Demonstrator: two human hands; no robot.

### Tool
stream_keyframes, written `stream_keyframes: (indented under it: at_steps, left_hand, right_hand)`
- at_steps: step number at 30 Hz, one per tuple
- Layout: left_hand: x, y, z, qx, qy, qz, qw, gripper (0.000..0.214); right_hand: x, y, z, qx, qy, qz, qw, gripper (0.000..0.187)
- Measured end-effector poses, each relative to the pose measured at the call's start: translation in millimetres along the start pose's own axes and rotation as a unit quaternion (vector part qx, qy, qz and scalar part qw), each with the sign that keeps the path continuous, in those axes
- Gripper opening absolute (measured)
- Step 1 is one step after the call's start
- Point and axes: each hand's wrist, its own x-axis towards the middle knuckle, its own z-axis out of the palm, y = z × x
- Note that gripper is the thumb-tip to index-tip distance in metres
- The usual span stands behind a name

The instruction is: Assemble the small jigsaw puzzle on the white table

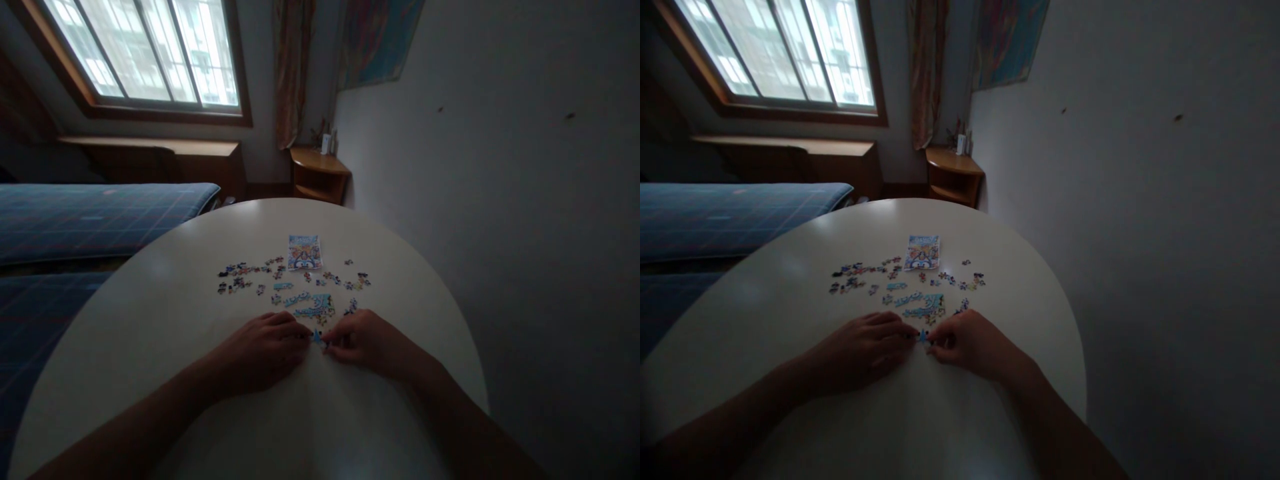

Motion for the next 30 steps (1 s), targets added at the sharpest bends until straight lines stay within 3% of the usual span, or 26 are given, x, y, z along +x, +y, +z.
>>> stream_keyframes:
  at_steps: [10, 18, 30]
  left_hand:
    - [-0.4, -0.6, -0.2, -0.024, 0.002, -0.015, 1.000, 0.019]
    - [1.1, 1.1, 0.1, -0.004, -0.001, -0.004, 1.000, 0.020]
    - [3.6, 4.1, 5.6, 0.007, -0.002, -0.013, 1.000, 0.018]
  right_hand:
    - [-4.1, 3.3, -3.3, -0.021, 0.009, 0.030, 0.999, 0.007]
    - [-1.0, -0.9, -4.5, -0.084, 0.036, -0.004, 0.996, 0.013]
    - [-1.7, 3.2, 0.0, -0.045, 0.020, 0.000, 0.999, 0.008]
